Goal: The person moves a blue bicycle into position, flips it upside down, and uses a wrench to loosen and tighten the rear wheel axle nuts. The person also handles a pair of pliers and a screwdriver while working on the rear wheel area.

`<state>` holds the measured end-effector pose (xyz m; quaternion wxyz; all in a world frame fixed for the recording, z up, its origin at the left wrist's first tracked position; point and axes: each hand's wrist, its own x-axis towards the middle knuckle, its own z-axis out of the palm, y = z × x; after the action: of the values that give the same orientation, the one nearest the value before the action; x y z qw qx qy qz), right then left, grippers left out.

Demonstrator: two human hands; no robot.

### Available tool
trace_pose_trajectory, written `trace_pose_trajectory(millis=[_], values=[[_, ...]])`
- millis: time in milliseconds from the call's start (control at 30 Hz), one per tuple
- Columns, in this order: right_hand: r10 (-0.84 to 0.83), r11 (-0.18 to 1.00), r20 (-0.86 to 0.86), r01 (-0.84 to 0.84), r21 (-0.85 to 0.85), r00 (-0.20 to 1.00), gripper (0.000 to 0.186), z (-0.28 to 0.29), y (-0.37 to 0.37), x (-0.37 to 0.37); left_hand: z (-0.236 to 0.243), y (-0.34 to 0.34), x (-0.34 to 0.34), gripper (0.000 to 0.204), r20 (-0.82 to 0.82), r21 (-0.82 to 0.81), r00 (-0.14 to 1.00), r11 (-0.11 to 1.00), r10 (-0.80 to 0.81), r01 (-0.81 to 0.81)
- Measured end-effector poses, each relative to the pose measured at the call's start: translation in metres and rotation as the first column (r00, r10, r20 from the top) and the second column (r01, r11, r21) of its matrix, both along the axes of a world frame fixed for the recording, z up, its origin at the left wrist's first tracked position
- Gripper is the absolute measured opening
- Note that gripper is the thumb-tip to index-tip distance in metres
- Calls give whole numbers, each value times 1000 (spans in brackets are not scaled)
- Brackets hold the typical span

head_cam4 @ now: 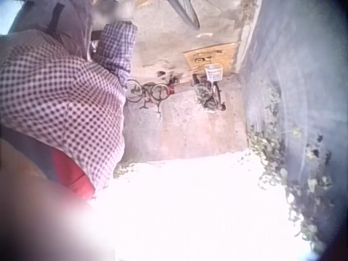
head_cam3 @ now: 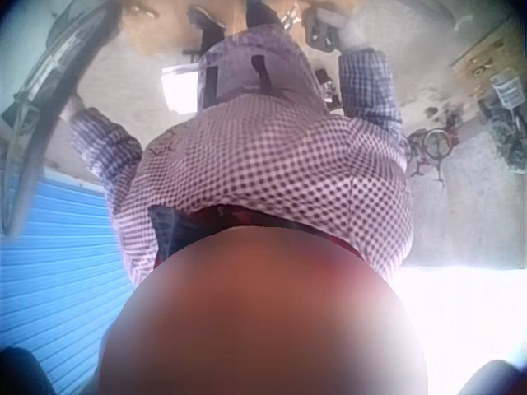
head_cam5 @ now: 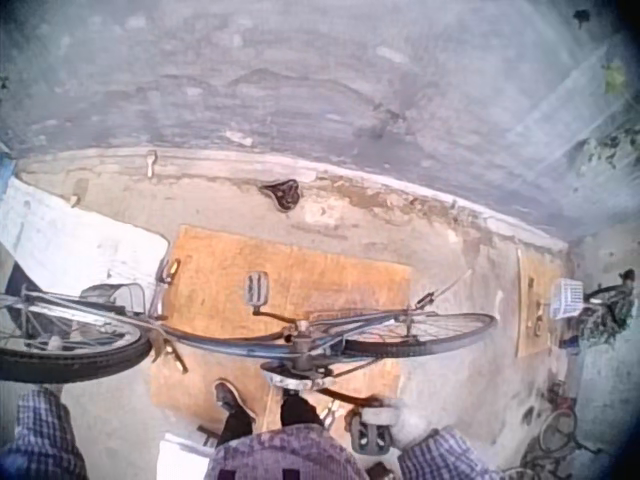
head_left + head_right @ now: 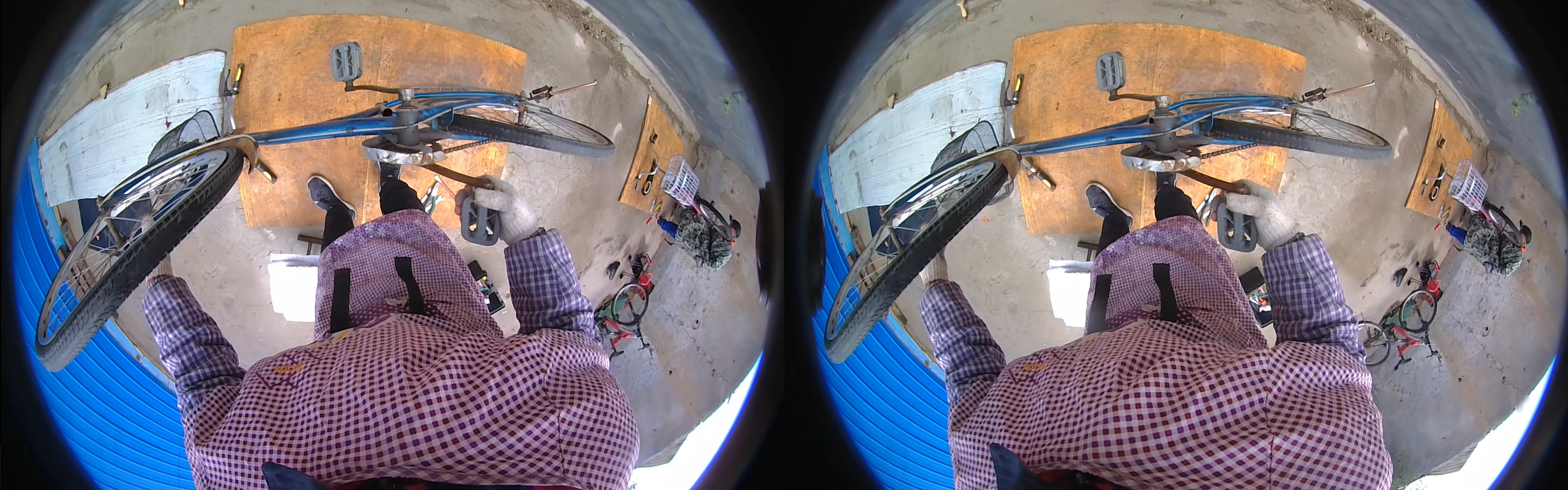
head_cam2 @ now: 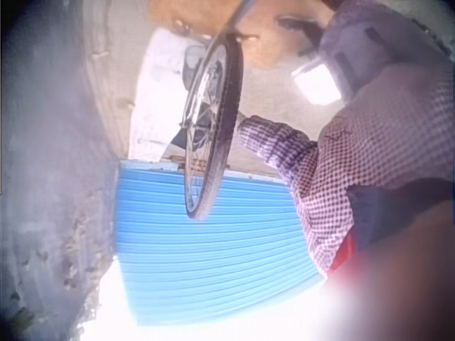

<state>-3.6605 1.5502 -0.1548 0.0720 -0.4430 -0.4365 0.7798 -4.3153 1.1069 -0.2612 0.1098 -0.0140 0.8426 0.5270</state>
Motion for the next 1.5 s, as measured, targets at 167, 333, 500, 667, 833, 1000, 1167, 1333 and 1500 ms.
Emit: trace_pose_trajectory(millis=[167,333,500,667,833,1000,1167,1333,1500], values=[[45,996,-117,-53,-66,992,82,-6,-6,-15,-23,-16,-2,37,-107,-209,991,976,-79,55],[-37,972,-141,3,-235,989,73,-14,-45,-25,-45,-14,-8,37,-191,-406,962,908,-196,105],[-133,932,-351,-3,-362,927,59,-13,-54,-35,-57,-8,-7,38,-222,-517,940,848,-261,114],[-191,890,-307,33,-455,932,37,-10,-63,-47,-70,-10,-1,38,-236,-590,920,798,-313,120],[-154,945,-105,116,-305,982,30,-8,-64,-48,-89,-5,6,39,-275,-636,889,763,-366,117],[-125,969,-4,121,-216,992,28,-12,-69,-51,-101,1,8,39,-321,-673,843,731,-431,117],[-157,959,39,161,-233,987,22,-14,-94,-53,-116,-7,0,40,-372,-710,775,694,-511,117],[-83,978,50,91,-185,995,22,-14,-96,-51,-113,1,7,35,-381,-772,719,628,-581,99],[-149,959,84,165,-231,985,25,-19,-91,-51,-73,42,42,18,-30,236,999,972,30,-23]])
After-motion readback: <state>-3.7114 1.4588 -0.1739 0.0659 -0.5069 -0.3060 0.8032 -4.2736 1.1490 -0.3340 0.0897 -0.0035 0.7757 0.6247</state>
